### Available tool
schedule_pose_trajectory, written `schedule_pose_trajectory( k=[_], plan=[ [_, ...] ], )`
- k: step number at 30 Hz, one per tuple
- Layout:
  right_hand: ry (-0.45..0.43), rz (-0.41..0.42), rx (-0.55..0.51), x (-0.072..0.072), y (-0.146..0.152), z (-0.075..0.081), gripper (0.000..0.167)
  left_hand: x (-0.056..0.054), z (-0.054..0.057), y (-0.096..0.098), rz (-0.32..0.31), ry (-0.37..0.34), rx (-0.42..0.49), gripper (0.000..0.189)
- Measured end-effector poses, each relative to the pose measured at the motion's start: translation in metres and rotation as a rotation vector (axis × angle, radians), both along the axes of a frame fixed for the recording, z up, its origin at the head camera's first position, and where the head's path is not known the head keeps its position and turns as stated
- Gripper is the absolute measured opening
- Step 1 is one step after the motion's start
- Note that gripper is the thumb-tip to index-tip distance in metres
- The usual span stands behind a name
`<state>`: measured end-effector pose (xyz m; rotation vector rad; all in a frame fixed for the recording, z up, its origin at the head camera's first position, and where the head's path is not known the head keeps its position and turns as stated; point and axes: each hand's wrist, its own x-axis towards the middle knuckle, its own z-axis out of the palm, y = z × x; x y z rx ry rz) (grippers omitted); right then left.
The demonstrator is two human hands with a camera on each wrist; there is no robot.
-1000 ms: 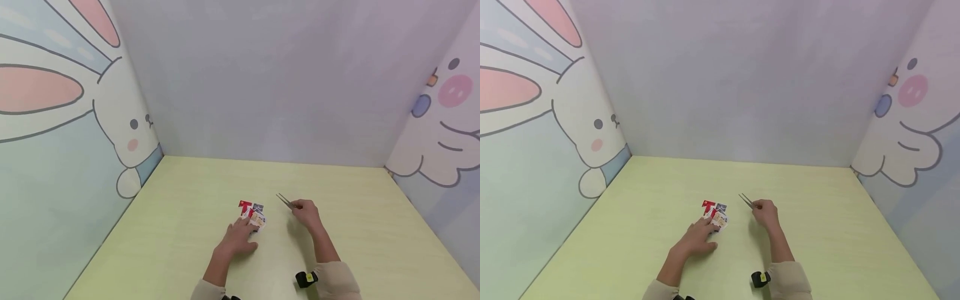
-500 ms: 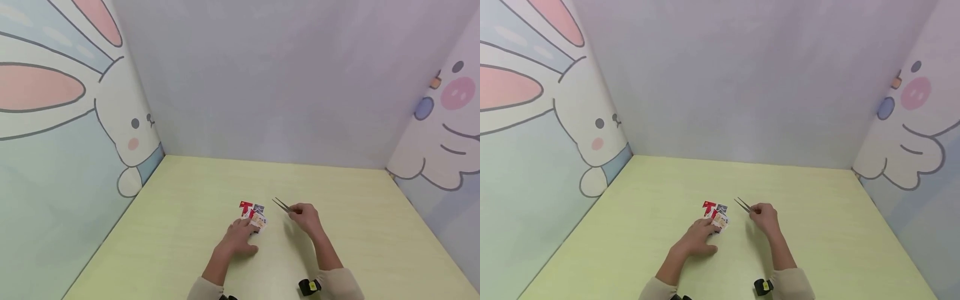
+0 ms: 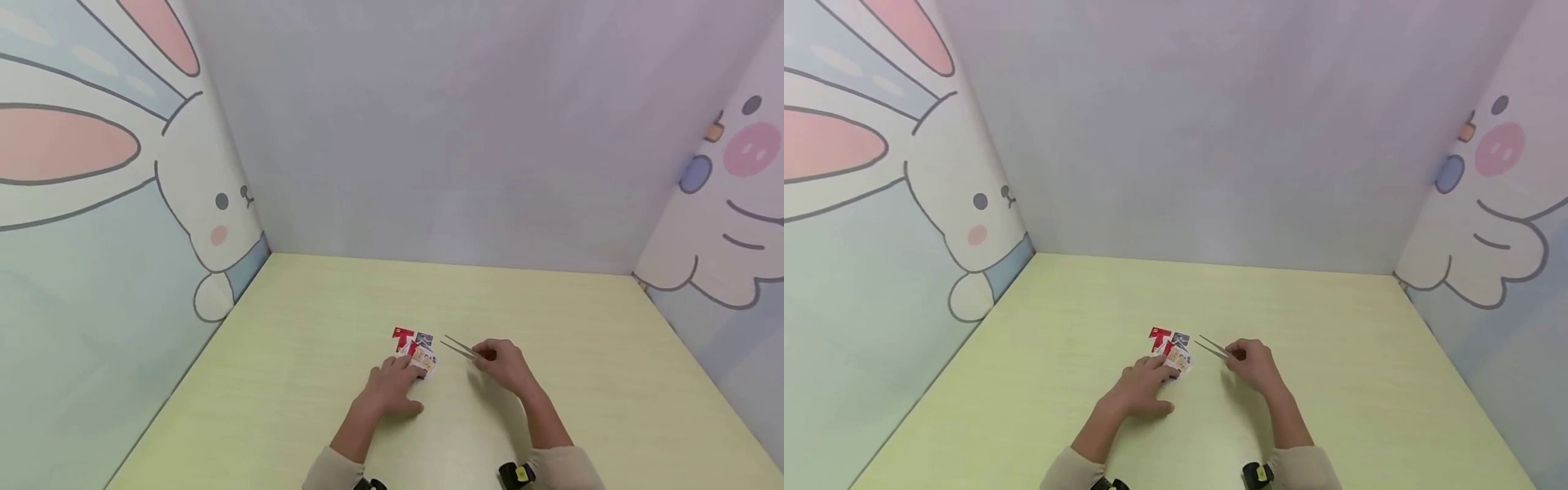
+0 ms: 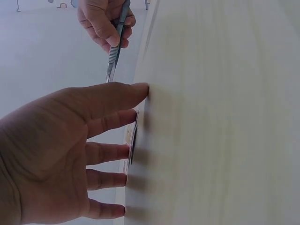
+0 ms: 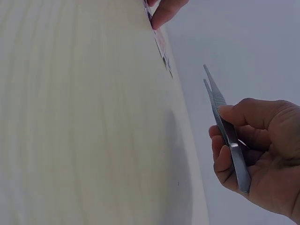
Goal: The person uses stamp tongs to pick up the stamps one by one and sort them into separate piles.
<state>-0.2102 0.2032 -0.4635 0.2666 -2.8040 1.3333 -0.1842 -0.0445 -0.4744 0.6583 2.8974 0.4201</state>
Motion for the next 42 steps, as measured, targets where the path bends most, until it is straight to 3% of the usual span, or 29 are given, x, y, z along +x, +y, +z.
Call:
schedule_pose_trajectory(
  k=[8,21,27,35,42],
  plan=[
    [-0.013,0.133,0.03,0.002,0.016,-0.007,0.009,0.0,0.001,0.003,-0.027,0.005,-0.037,0.054],
    [-0.001,0.228,0.085,0.005,0.017,-0.016,0.009,0.004,-0.005,0.0,-0.042,-0.002,-0.027,0.053],
    [0.036,0.28,0.125,0.001,0.012,-0.013,0.009,0.003,-0.003,-0.001,-0.033,0.039,-0.037,0.054],
    [-0.005,0.306,0.142,0.001,0.008,-0.009,0.01,0.0,-0.001,-0.001,-0.041,0.028,-0.042,0.056],
    [0.021,0.318,0.143,-0.001,0.004,-0.008,0.009,-0.001,0.001,-0.002,-0.039,0.03,-0.051,0.057]
  ],
)
